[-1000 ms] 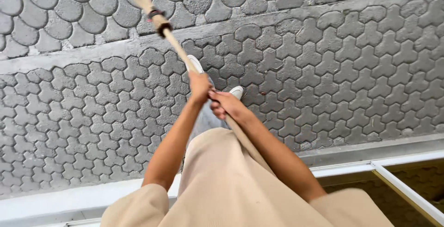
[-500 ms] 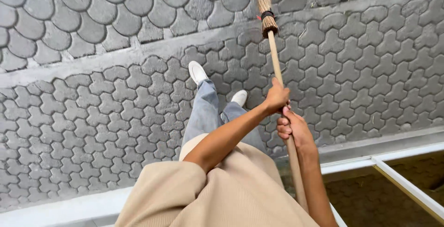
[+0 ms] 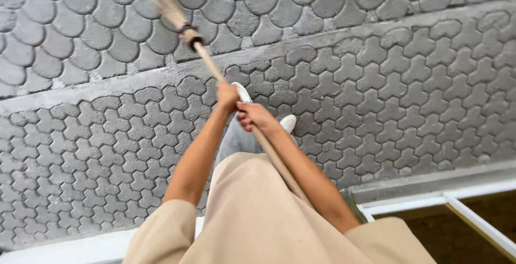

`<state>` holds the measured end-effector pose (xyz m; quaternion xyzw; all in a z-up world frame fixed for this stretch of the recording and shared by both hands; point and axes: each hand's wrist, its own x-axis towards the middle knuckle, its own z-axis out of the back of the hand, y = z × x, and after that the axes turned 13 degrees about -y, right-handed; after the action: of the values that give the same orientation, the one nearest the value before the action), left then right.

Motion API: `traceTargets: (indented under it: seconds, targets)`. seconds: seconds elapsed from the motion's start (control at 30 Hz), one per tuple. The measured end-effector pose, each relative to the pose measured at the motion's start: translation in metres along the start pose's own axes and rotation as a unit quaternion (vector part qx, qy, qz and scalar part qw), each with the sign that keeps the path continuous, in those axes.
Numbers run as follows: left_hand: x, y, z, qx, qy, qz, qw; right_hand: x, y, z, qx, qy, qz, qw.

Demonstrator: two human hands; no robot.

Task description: Sweeping trash and debris on a paved outdoor courtyard using a broom.

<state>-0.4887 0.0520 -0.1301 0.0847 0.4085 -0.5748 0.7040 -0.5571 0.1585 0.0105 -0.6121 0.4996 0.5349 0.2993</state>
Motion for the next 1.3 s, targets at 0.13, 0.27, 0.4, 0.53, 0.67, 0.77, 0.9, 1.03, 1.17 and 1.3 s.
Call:
traceTargets:
  seconds: [0.13,0.27,0.4,0.53,0.67,0.77,0.9,1.03,1.17,1.3]
  targets:
    - [-0.053,0.001,-0.185,0.370,0.153,-0.288,0.870,-0.062,0.012,0.104,0.050,-0.132,0.021,0.990]
    - [-0.170,-0.060,-0.228,0.075,0.290,-0.188,0.935,-0.136,0.020,0.155,0.113,-0.234,0.048,0.964]
    - [-0.214,-0.138,-0.087,-0.160,0.388,-0.005,0.908,-0.191,0.066,0.103,0.059,-0.249,0.065,0.964]
    - [-0.168,-0.143,-0.015,-0.207,0.307,-0.042,0.928,-0.162,0.070,0.071,0.058,-0.162,0.061,0.983]
    - [-0.044,-0.128,0.009,-0.101,0.095,-0.078,0.987,-0.072,0.098,0.005,-0.034,-0.039,0.043,0.998]
    - [-0.009,-0.145,0.022,0.000,0.006,-0.011,1.000,-0.015,0.102,-0.016,-0.037,-0.008,0.013,0.999]
    - [-0.007,-0.122,-0.092,0.042,0.078,-0.029,0.996,-0.035,0.109,0.057,0.034,-0.036,-0.009,0.999]
    - [-0.120,-0.127,-0.273,0.327,0.196,-0.331,0.863,-0.102,0.120,0.177,0.073,-0.187,0.036,0.979]
    - [-0.230,-0.216,-0.213,-0.051,0.359,-0.092,0.928,-0.167,0.150,0.196,0.069,-0.251,0.075,0.963]
    - [-0.236,-0.248,-0.106,-0.114,0.343,-0.058,0.930,-0.168,0.149,0.170,0.007,-0.254,0.073,0.964]
